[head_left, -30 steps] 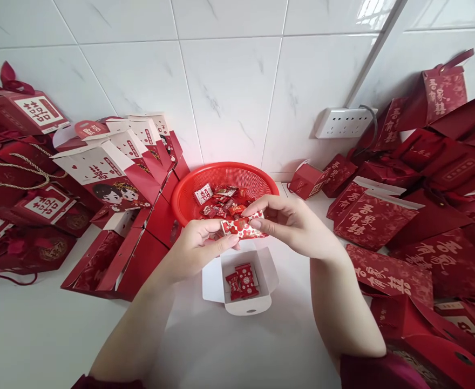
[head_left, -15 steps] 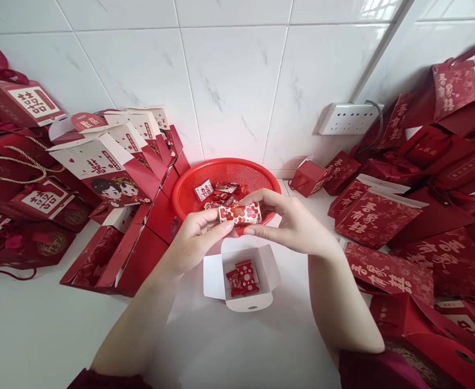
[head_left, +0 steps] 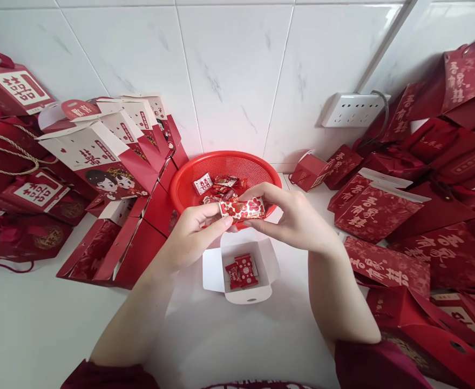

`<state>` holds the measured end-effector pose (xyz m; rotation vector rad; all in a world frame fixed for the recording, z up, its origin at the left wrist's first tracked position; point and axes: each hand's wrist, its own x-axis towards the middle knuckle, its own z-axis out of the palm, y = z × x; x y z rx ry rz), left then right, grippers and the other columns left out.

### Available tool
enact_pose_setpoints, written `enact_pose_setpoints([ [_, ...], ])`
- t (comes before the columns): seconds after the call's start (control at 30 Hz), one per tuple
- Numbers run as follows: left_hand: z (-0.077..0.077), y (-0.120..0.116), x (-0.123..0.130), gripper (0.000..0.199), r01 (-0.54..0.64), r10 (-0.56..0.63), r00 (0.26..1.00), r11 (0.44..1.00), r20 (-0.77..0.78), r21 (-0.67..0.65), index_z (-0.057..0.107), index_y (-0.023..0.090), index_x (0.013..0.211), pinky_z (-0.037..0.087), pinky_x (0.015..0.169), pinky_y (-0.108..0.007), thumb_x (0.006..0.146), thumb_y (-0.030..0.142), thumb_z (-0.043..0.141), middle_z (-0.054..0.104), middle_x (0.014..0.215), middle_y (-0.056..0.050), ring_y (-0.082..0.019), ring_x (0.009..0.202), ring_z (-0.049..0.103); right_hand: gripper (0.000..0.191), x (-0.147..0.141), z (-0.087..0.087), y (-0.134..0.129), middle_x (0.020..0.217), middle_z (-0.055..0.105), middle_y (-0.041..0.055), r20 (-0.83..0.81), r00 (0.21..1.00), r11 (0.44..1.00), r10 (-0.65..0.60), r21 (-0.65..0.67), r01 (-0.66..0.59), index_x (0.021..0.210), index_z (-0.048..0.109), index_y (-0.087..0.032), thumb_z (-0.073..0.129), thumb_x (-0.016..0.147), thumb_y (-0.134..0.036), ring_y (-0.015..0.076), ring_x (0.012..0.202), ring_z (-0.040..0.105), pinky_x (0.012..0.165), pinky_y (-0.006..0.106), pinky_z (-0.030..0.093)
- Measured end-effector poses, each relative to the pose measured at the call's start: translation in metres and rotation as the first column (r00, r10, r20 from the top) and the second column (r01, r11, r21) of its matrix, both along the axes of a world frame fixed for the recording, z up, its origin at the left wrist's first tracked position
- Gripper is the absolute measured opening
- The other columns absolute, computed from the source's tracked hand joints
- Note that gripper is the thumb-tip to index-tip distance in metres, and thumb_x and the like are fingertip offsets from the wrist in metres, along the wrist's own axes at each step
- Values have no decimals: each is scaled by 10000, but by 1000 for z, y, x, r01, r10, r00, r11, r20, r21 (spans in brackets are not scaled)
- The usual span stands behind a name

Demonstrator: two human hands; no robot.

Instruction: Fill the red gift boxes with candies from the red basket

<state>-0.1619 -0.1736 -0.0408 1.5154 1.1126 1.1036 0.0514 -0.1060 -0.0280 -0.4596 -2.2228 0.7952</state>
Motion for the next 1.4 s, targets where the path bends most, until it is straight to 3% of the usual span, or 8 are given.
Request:
enact_pose_setpoints([
  [0.37,0,0,1,284,-16,15,999,999,-34,-35,708,171,1131,551,810,-306,939,354,608,723,971,-72,-214,945,678,250,0,0,2,1075,701,21,37,999,1000,-20,25,19,1095,613,-224,639,861,-140,170,876,644,779,288,509],
  [0.7,-1,0,1,283,-23,19,998,998,-57,-56,709,195,1141,534,800,-320,943,363,599,691,892,-39,-127,675,580,239,0,-2,4,1079,703,22,59,998,1000,-15,14,14,1103,616,-219,634,872,-162,167,883,650,785,284,511],
  [1.0,0,-1,1,284,-25,20,996,998,-84,-55,705,199,1134,523,738,-292,942,371,587,689,899,-47,-152,727,606,257,0,-3,4,1085,693,19,87,996,999,-12,-30,15,1115,598,-227,634,868,-162,167,880,650,786,288,515],
  [1.2,0,-1,0,258,-34,29,993,999,-118,-41,701,180,1041,522,719,-291,943,385,579,685,882,-45,-136,661,580,258,-1,-2,3,1106,692,25,87,996,998,-6,-59,11,1127,593,-236,638,877,-189,176,890,658,792,292,519],
  [1.4,2,-2,2,246,-42,37,984,999,-177,-21,675,189,929,523,800,-323,959,400,552,655,840,-22,-136,667,580,354,-1,0,2,1064,695,22,95,995,995,-22,-91,31,1171,591,-227,712,867,-361,157,832,640,740,260,484],
])
